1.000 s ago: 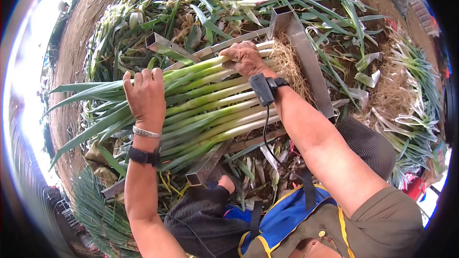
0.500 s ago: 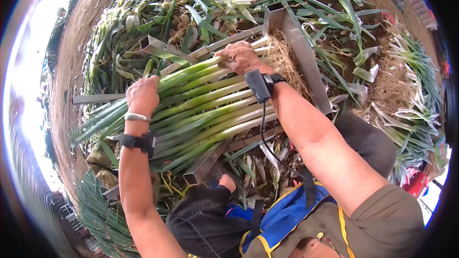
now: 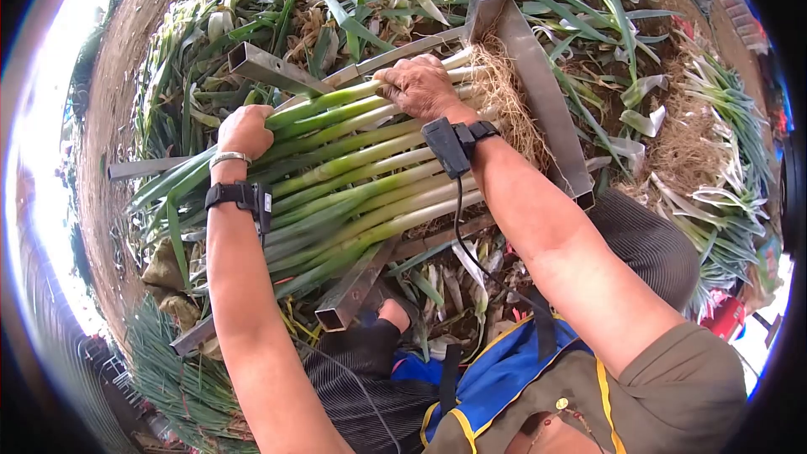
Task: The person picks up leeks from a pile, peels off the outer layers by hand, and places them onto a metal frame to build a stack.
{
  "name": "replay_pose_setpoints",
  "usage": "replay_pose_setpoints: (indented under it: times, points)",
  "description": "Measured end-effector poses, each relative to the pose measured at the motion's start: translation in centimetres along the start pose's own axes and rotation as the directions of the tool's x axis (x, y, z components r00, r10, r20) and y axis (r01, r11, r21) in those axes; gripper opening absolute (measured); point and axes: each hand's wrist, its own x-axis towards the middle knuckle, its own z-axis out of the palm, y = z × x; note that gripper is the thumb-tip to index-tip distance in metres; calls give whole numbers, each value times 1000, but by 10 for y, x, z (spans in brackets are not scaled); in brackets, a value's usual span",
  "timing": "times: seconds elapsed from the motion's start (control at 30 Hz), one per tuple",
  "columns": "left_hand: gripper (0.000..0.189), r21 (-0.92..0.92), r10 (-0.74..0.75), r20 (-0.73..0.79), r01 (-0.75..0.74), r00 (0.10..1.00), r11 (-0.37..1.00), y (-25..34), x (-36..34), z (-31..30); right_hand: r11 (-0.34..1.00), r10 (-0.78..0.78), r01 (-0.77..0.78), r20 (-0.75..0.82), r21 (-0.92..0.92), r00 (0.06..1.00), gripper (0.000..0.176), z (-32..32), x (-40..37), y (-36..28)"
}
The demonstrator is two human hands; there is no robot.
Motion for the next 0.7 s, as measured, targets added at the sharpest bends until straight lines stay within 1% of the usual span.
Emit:
replay_pose_setpoints:
  times: [0.03, 0.07, 0.13, 0.17, 0.2, 0.27, 0.33, 0.37, 0.4, 0.43, 0.47, 0.5, 0.53, 0.57, 0.6, 0.67, 0.7]
  points:
    - [35, -35, 52, -6, -52, 999, 998, -6, 4, 2, 1000, 2, -2, -29, 3, 1000, 27, 0, -1, -1]
    - [35, -37, 53, -6, -53, 999, 998, -7, 7, -1, 1000, 3, -3, -28, 1, 1000, 27, 1, -3, -1]
    - [35, -98, 93, 128, -81, 987, 992, -12, 14, -7, 1000, 13, -13, -68, 3, 998, 27, 1, -3, -2]
    - [34, -158, 70, 184, -41, 980, 987, -12, 15, -12, 1000, 12, -12, -69, 3, 998, 27, 0, -4, -3]
    - [34, -156, 67, 184, -39, 981, 987, -11, 16, -14, 1000, 29, -30, -66, -6, 997, 27, -1, -4, -4]
    - [37, -206, 57, 293, 5, 954, 979, -12, 19, -20, 999, 41, -42, -63, -10, 997, 27, -3, -4, -7]
    - [38, -214, 66, 297, -1, 953, 977, -11, 23, -23, 994, 101, -100, 33, -37, 994, 28, -6, -2, -8]
    - [41, -225, 83, 304, -14, 949, 974, -10, 26, -21, 992, 117, -115, 38, -59, 992, 28, -6, -2, -9]
    - [46, -237, 101, 310, -26, 945, 971, -9, 28, -21, 992, 116, -114, 40, -59, 992, 28, -6, -3, -9]
    - [61, -184, 118, 313, -62, 942, 981, -9, 31, -21, 988, 143, -137, 86, -75, 986, 29, -8, -2, -8]
    - [61, -184, 116, 312, -60, 943, 981, -9, 33, -20, 983, 170, -159, 131, -91, 977, 30, -7, -1, -7]
    - [66, -152, 90, 339, -40, 936, 988, -9, 36, -18, 983, 168, -157, 130, -91, 977, 30, -7, -1, -7]
    - [72, -118, 64, 365, -22, 929, 993, -9, 37, -17, 980, 187, -172, 179, -96, 966, 31, -7, 1, -6]
    - [91, -138, 65, 388, -12, 919, 990, -9, 39, -15, 977, 204, -185, 224, -104, 953, 33, -9, 3, -6]
    - [90, -158, 72, 353, -17, 933, 987, -9, 37, -9, 977, 204, -185, 217, -106, 955, 33, -10, 5, -7]
    - [82, -26, 43, 198, -38, 979, 999, -4, 31, 0, 969, 242, -207, 323, -138, 915, 37, -14, 8, -7]
    - [81, 163, 87, 57, -95, 995, 982, 1, 28, 3, 966, 252, -215, 334, -145, 908, 39, -16, 8, -9]
